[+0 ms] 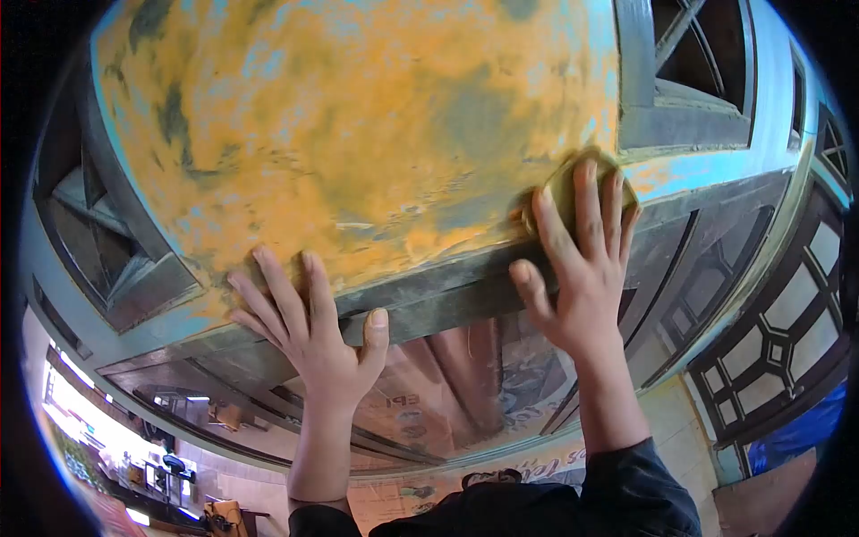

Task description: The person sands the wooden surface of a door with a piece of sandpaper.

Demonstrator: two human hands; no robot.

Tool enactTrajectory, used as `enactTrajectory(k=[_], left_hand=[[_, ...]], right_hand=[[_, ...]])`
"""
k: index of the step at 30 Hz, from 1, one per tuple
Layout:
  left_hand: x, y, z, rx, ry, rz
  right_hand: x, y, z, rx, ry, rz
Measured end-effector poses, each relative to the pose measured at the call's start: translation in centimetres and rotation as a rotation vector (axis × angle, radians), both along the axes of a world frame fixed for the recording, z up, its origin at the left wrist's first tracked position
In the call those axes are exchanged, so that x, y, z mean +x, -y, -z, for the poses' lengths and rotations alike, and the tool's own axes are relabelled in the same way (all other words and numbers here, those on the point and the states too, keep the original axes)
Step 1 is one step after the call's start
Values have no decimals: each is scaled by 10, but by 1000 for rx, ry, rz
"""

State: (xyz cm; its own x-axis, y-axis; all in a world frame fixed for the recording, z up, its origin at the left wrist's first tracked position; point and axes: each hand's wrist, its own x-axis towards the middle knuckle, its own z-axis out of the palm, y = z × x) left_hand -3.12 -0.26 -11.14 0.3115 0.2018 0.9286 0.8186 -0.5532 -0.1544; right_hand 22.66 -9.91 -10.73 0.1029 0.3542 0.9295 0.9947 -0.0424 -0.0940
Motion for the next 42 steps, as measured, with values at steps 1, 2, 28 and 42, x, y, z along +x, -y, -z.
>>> enactTrajectory(k=[1,2,28,42], left_hand=[[5,5,-8,-2,-57,-12],[11,10,-19,-1,-108,-23],[109,32,-194,345,-422,-150],[112,28,-195,373,-376,-115]], right_hand=[[4,0,-12,34,-10,3],[7,-1,-18,52,-12,-2],[74,-6,-133,257,246,32],[78,-5,-142,292,318,41]])
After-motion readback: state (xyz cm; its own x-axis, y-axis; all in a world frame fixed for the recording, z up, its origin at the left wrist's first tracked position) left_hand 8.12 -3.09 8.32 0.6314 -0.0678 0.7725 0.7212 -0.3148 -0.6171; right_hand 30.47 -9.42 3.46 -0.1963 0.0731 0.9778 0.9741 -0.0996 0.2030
